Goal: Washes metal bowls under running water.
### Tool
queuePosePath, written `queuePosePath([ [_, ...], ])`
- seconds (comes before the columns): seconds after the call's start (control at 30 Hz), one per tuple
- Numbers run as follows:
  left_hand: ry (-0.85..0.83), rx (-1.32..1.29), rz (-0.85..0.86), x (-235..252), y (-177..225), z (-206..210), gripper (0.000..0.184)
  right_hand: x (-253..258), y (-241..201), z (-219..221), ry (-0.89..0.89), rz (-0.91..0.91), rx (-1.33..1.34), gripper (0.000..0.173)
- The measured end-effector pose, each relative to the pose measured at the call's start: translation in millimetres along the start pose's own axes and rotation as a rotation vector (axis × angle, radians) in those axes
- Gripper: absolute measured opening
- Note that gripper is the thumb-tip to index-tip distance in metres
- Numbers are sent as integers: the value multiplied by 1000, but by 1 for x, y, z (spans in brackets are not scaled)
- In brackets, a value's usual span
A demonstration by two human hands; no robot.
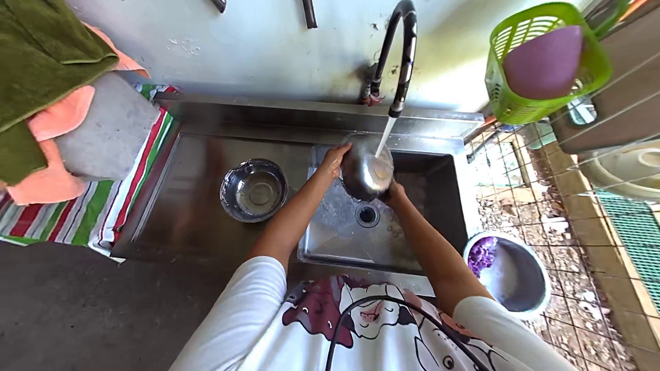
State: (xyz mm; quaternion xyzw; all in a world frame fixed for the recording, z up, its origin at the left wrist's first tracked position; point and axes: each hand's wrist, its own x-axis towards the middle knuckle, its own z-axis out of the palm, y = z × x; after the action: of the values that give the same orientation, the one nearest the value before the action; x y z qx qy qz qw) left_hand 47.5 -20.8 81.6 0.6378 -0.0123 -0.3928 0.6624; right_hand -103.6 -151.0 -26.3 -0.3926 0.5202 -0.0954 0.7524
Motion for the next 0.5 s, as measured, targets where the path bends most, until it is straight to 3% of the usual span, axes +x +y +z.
queuePosePath([
  [0.07,-70,163,84,-18,15,1,41,2,2,19,-135,128,119,60],
  [0.17,-280,481,240,-32,21,3,44,4,-6,35,-234,170,162,69],
  [0.33,-607,1236,420,-42,6,20,31,10,-37,8,-379,-20,141,86],
  [0.4,-685,1426,462,-44,-9,21,25,8,-52,-10,-412,-68,196,78],
  [0.5,-667,1519,594,-38,-41,8,27,-7,-71,-25,-366,-208,167,35],
])
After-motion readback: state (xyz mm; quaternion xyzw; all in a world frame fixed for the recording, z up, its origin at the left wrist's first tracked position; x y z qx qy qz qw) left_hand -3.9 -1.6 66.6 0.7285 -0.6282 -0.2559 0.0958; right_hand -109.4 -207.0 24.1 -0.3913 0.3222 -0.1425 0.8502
